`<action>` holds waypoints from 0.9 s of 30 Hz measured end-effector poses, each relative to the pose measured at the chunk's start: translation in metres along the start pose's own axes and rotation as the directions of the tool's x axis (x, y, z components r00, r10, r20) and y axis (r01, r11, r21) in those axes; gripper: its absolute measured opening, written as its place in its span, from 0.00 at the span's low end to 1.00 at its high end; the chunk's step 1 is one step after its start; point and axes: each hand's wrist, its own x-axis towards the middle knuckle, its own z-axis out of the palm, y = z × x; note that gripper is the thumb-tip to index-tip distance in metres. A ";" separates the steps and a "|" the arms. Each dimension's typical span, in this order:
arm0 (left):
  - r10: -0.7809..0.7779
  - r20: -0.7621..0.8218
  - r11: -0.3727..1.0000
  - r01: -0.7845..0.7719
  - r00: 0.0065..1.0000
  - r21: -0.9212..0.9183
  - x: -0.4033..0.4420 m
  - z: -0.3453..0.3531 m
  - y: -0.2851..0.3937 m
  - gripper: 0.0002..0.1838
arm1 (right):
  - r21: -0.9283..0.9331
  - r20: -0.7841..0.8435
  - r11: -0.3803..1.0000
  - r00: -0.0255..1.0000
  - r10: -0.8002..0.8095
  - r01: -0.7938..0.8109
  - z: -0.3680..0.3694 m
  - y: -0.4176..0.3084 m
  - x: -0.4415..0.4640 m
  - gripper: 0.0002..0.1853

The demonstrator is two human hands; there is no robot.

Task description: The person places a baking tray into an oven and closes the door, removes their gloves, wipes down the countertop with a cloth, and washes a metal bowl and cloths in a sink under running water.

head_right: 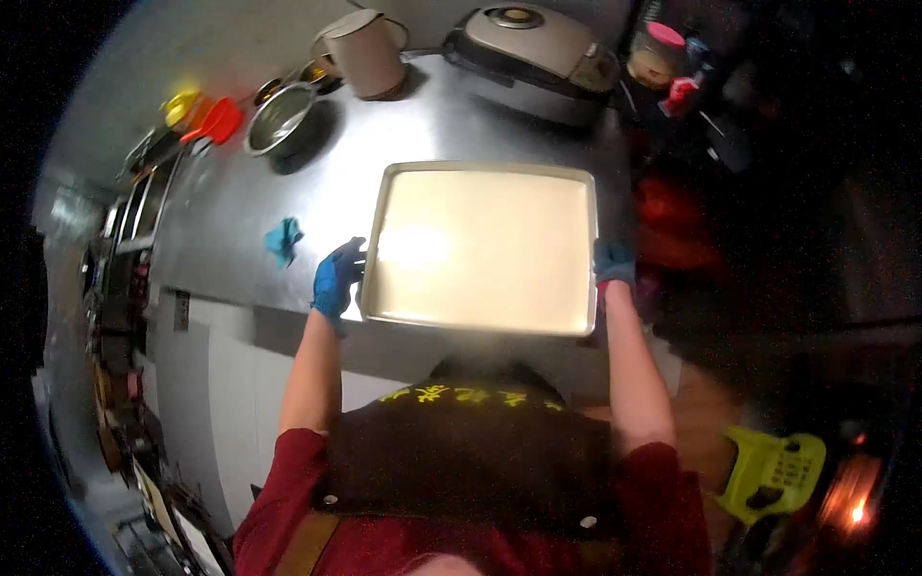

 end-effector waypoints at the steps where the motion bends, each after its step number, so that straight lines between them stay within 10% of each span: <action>1: -0.033 0.036 0.999 0.034 0.999 -0.029 0.002 0.007 0.005 0.21 | 0.049 -0.025 0.998 0.999 0.027 -0.026 0.001 -0.001 -0.003 0.19; 6: -0.065 0.117 0.996 0.057 0.991 0.067 0.026 0.011 0.007 0.20 | 0.014 -0.034 0.970 0.969 0.243 -0.243 0.001 -0.035 -0.029 0.15; 7: -0.022 0.130 0.999 0.019 0.991 0.026 0.037 0.007 -0.005 0.20 | 0.088 -0.106 0.995 0.993 0.050 -0.041 0.006 -0.024 -0.036 0.14; 10: -0.034 0.187 0.999 0.038 0.982 -0.020 0.042 0.009 -0.006 0.19 | 0.434 -0.032 0.888 0.983 0.182 -0.151 0.003 -0.002 -0.036 0.11; 12: 0.016 0.100 0.999 -0.020 0.995 0.043 0.037 0.017 -0.002 0.20 | 0.219 -0.195 0.976 0.980 0.043 0.001 0.009 -0.001 -0.035 0.09; 16: 0.063 0.078 0.992 -0.054 0.995 -0.111 0.037 0.008 -0.028 0.22 | 0.270 -0.169 0.940 0.950 0.261 -0.210 0.004 0.016 -0.034 0.09; 18: 0.096 0.045 0.986 -0.101 0.994 0.134 0.030 0.015 -0.014 0.22 | 0.081 -0.330 0.997 0.943 0.045 -0.019 0.014 0.031 -0.032 0.09; 23: 0.150 0.074 0.982 -0.157 0.986 0.107 0.034 0.004 -0.033 0.21 | 0.374 -0.216 0.927 0.970 0.110 -0.022 0.005 0.022 -0.046 0.14; 27: 0.127 0.000 0.966 -0.123 0.992 0.229 0.019 0.011 -0.010 0.18 | 0.147 -0.265 0.984 0.955 0.132 -0.095 0.003 -0.018 -0.066 0.12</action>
